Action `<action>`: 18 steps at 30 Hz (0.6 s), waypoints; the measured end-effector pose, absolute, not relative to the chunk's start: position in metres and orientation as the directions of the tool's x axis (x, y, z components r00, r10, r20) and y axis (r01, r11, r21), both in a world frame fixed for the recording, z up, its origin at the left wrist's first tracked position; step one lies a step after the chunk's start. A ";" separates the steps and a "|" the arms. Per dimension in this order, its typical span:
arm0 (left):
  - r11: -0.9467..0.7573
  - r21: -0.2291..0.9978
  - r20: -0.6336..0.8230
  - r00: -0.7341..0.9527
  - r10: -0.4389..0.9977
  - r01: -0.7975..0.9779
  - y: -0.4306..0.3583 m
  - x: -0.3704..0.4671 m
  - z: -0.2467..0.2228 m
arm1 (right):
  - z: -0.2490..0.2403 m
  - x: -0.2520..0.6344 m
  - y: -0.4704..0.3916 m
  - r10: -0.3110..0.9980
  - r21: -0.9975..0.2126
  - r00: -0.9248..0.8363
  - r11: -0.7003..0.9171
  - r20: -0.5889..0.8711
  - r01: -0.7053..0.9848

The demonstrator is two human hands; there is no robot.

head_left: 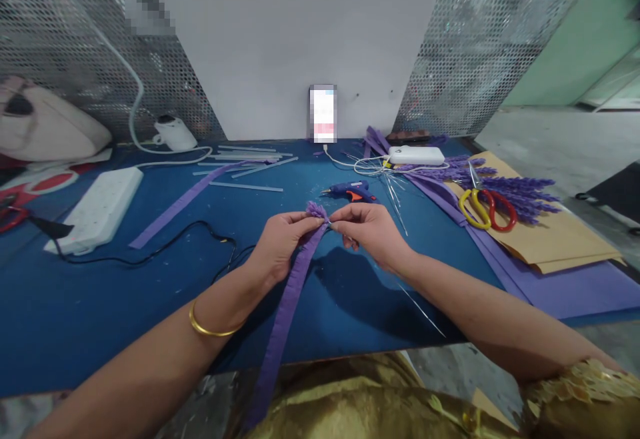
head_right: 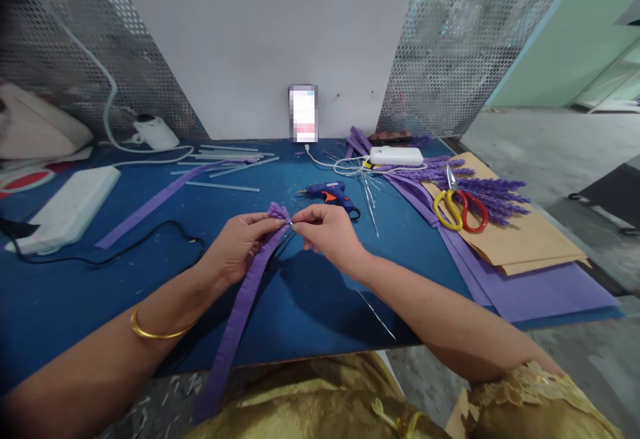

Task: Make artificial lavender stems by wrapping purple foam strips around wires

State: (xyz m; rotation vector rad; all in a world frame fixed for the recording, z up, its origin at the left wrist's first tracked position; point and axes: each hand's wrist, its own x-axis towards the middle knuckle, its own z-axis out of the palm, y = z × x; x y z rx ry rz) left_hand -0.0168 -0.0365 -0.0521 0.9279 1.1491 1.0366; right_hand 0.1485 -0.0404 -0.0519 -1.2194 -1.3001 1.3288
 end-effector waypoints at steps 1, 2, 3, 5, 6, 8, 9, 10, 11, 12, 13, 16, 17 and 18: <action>0.271 0.950 -0.259 0.097 0.961 -0.155 -0.037 -0.017 -0.052 | -0.052 0.148 -0.040 0.990 -0.997 -0.122 -0.069 -0.071 0.020; 0.281 0.948 -0.268 0.101 0.958 -0.153 -0.037 -0.017 -0.051 | -0.052 0.148 -0.040 0.990 -0.997 -0.123 -0.076 -0.076 0.001; 0.292 0.945 -0.278 0.107 0.955 -0.150 -0.038 -0.016 -0.051 | -0.052 0.148 -0.040 0.989 -0.997 -0.125 -0.081 -0.078 -0.018; 0.302 0.942 -0.287 0.114 0.951 -0.145 -0.039 -0.016 -0.048 | -0.053 0.148 -0.040 0.988 -0.995 -0.136 -0.083 -0.074 -0.062; 0.303 0.942 -0.288 0.117 0.950 -0.144 -0.039 -0.016 -0.047 | -0.053 0.149 -0.040 0.987 -0.993 -0.142 -0.081 -0.069 -0.083; 0.303 0.940 -0.287 0.118 0.951 -0.154 -0.039 -0.015 -0.045 | -0.053 0.149 -0.040 0.986 -0.991 -0.152 -0.081 -0.064 -0.109; 0.307 0.938 -0.290 0.119 0.950 -0.163 -0.038 -0.015 -0.044 | -0.052 0.150 -0.040 0.985 -0.990 -0.156 -0.086 -0.068 -0.114; 0.312 0.934 -0.295 0.119 0.948 -0.175 -0.038 -0.015 -0.043 | -0.052 0.150 -0.040 0.984 -0.989 -0.160 -0.096 -0.076 -0.115; 0.318 0.930 -0.299 0.122 0.946 -0.186 -0.037 -0.016 -0.043 | -0.051 0.151 -0.040 0.982 -0.987 -0.164 -0.110 -0.090 -0.114; 0.319 0.927 -0.300 0.121 0.946 -0.195 -0.037 -0.016 -0.043 | -0.050 0.151 -0.041 0.980 -0.985 -0.168 -0.127 -0.107 -0.115; 0.320 0.926 -0.301 0.122 0.946 -0.200 -0.036 -0.016 -0.044 | -0.050 0.152 -0.041 0.977 -0.982 -0.171 -0.145 -0.124 -0.117; 0.329 0.921 -0.308 0.124 0.943 -0.211 -0.036 -0.016 -0.045 | -0.050 0.152 -0.040 0.969 -0.971 -0.181 -0.197 -0.171 -0.136; 0.333 0.917 -0.312 0.124 0.942 -0.219 -0.036 -0.016 -0.046 | -0.050 0.152 -0.040 0.965 -0.966 -0.186 -0.214 -0.187 -0.142; 0.338 0.913 -0.316 0.128 0.940 -0.230 -0.036 -0.016 -0.047 | -0.051 0.152 -0.039 0.960 -0.961 -0.191 -0.233 -0.203 -0.148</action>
